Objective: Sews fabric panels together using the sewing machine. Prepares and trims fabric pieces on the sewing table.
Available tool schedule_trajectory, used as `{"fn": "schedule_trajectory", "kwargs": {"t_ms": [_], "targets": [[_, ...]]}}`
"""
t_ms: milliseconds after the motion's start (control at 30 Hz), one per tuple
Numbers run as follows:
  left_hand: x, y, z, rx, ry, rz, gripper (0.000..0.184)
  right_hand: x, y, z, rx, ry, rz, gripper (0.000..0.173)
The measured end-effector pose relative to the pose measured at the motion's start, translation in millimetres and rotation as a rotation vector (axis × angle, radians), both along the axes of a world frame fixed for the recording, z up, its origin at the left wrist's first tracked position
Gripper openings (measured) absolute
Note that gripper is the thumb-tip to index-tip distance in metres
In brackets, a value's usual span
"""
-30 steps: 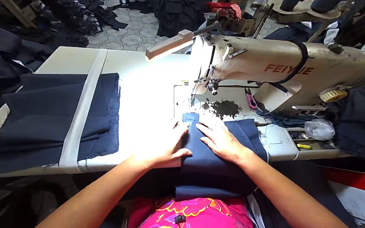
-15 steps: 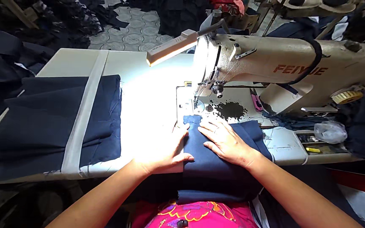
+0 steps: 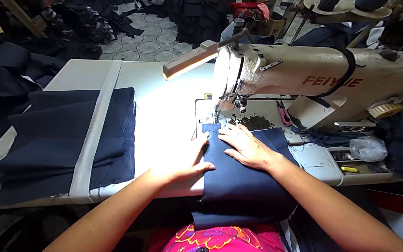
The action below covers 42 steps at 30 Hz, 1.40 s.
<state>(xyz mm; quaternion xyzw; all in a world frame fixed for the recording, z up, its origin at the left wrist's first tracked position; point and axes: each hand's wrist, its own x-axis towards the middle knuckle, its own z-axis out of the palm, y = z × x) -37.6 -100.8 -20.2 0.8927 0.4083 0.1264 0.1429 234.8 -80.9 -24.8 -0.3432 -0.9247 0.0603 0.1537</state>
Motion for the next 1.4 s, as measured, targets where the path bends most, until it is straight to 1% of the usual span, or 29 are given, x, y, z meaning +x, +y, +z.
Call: {"fn": "schedule_trajectory", "kwargs": {"t_ms": [100, 333, 433, 500, 633, 700, 967, 1100, 1233, 1400], "targets": [[3, 6, 7, -0.011, 0.055, 0.026, 0.089, 0, 5, 1, 0.040, 0.004, -0.005, 0.050], [4, 14, 9, -0.034, 0.064, 0.052, 0.092, 3, 17, -2, 0.038, 0.018, 0.025, 0.051], [3, 14, 7, -0.007, 0.056, 0.047, 0.092, 2, 17, -1, -0.006, 0.015, 0.021, 0.051], [3, 13, 6, 0.038, 0.074, 0.042, 0.092, 2, 17, -1, 0.004, 0.008, 0.021, 0.052], [2, 13, 3, 0.010, 0.033, 0.032, 0.092, 2, 17, 0, -0.004, 0.011, 0.029, 0.052], [3, 13, 7, -0.014, 0.052, 0.039, 0.093, 3, 19, 0, -0.014, 0.012, 0.025, 0.051], [4, 17, 7, 0.008, 0.040, 0.042, 0.092, 3, 22, 2, -0.012, 0.012, 0.014, 0.050], [6, 27, 4, -0.004, 0.037, 0.052, 0.089, 4, 30, 3, -0.028, 0.003, -0.012, 0.050], [7, 40, 2, -0.048, 0.015, 0.055, 0.092, 4, 42, 5, -0.044, 0.016, -0.015, 0.049], [8, 43, 5, 0.006, 0.031, 0.054, 0.093, 6, 47, 2, -0.021, 0.038, 0.009, 0.048]]}}
